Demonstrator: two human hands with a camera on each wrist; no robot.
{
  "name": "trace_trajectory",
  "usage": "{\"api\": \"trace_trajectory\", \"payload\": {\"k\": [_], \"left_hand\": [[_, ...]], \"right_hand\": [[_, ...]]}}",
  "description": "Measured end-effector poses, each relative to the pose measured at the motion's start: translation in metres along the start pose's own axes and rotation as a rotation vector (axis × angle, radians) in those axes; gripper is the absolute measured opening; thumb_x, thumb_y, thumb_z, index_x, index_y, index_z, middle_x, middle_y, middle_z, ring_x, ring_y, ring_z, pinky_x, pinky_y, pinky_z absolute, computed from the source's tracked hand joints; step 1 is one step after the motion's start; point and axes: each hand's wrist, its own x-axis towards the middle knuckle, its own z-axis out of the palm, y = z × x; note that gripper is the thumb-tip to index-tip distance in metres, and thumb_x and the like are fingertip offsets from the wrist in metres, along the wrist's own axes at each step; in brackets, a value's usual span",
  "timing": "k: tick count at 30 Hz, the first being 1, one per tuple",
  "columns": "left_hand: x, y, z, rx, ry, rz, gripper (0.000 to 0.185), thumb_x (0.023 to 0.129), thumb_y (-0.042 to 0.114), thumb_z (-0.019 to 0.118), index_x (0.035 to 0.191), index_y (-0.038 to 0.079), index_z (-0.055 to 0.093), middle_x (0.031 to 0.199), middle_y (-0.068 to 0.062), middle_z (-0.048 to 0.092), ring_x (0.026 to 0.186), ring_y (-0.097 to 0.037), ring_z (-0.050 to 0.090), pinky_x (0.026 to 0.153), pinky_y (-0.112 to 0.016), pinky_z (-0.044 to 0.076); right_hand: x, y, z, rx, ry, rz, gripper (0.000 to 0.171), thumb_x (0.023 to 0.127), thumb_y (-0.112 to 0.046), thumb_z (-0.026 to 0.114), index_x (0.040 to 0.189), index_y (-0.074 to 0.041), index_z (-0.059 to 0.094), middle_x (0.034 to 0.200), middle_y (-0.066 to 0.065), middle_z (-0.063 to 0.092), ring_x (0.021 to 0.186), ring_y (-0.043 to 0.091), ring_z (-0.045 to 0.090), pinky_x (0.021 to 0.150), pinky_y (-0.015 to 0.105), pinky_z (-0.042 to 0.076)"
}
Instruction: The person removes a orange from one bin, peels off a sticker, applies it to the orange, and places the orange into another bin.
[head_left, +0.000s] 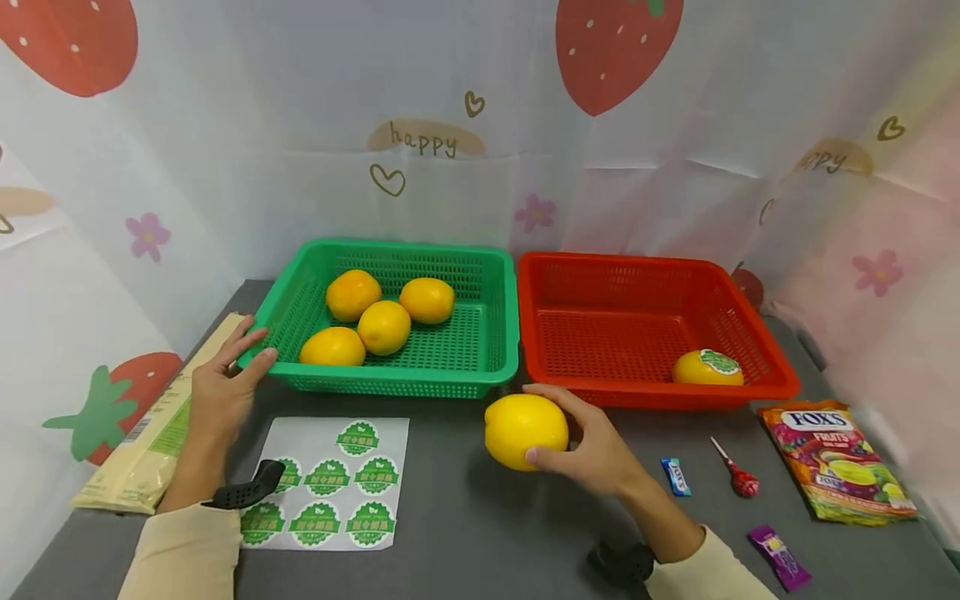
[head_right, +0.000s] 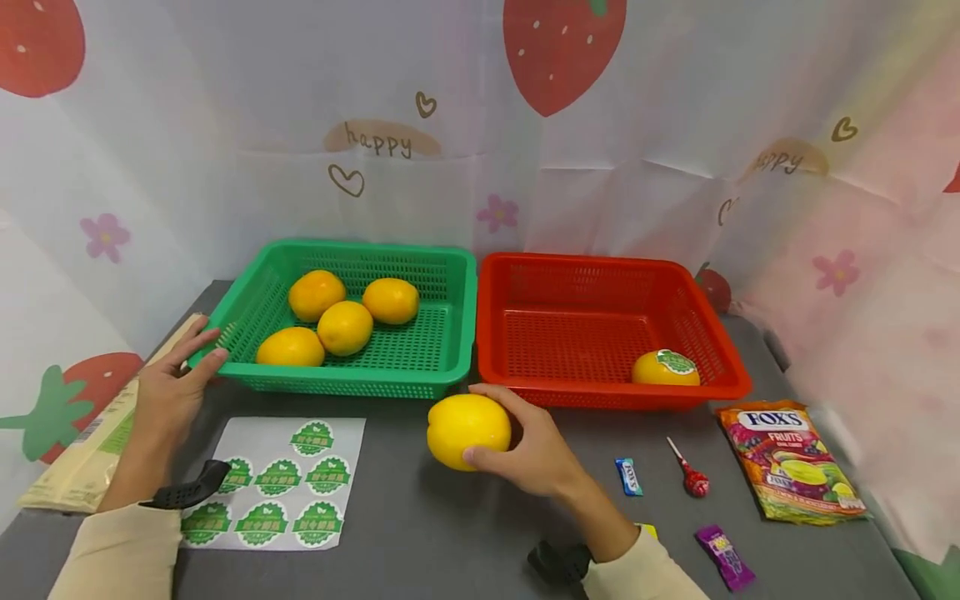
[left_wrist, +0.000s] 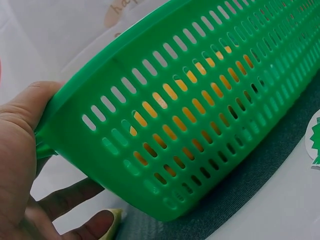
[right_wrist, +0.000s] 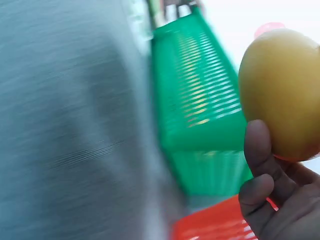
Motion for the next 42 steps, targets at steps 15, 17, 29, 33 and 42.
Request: {"api": "trace_trajectory", "payload": {"k": [15, 17, 29, 33, 42], "left_hand": [[-0.008, 0.045, 0.002, 0.295, 0.23, 0.175, 0.042, 0.089, 0.01, 0.068, 0.13, 0.003, 0.061, 0.137, -0.008, 0.047, 0.11, -0.019, 0.05, 0.079, -0.018, 0.043], [-0.015, 0.066, 0.006, 0.174, 0.29, 0.312, 0.036, 0.087, 0.001, 0.066, 0.122, -0.004, 0.064, 0.128, -0.008, 0.051, 0.105, -0.016, 0.052, 0.079, -0.019, 0.043], [-0.051, 0.097, 0.052, -0.33, -0.19, 0.7, 0.026, 0.081, -0.017, 0.063, 0.104, -0.026, 0.057, 0.107, -0.021, 0.063, 0.102, -0.026, 0.056, 0.088, -0.029, 0.043], [-0.057, 0.069, 0.058, -0.194, -0.235, 0.622, 0.028, 0.077, -0.025, 0.056, 0.105, -0.023, 0.059, 0.105, -0.023, 0.06, 0.102, -0.026, 0.053, 0.086, -0.03, 0.042], [-0.067, 0.023, 0.067, 0.156, -0.209, 0.48, 0.025, 0.075, -0.027, 0.061, 0.097, -0.016, 0.065, 0.092, -0.026, 0.061, 0.087, -0.017, 0.056, 0.077, -0.02, 0.043]], "right_hand": [[-0.011, 0.015, 0.006, -0.128, -0.003, 0.087, 0.053, 0.081, -0.011, 0.078, 0.129, -0.005, 0.057, 0.124, 0.005, 0.059, 0.1, 0.026, 0.054, 0.089, 0.049, 0.04], [-0.01, 0.015, 0.005, -0.123, -0.024, 0.085, 0.054, 0.082, -0.01, 0.077, 0.131, -0.002, 0.055, 0.124, 0.007, 0.058, 0.098, 0.026, 0.054, 0.088, 0.049, 0.041], [-0.013, 0.015, 0.0, -0.103, -0.102, 0.032, 0.066, 0.078, -0.006, 0.077, 0.137, -0.001, 0.047, 0.133, 0.012, 0.051, 0.106, 0.027, 0.052, 0.093, 0.051, 0.04], [-0.014, 0.015, -0.001, -0.083, -0.112, 0.039, 0.067, 0.079, -0.004, 0.076, 0.139, -0.003, 0.046, 0.134, 0.012, 0.051, 0.106, 0.028, 0.052, 0.093, 0.053, 0.039], [-0.011, 0.05, -0.004, -0.096, -0.137, 0.038, 0.073, 0.081, -0.01, 0.077, 0.145, -0.007, 0.041, 0.137, 0.008, 0.05, 0.108, 0.026, 0.052, 0.093, 0.051, 0.039]]}}
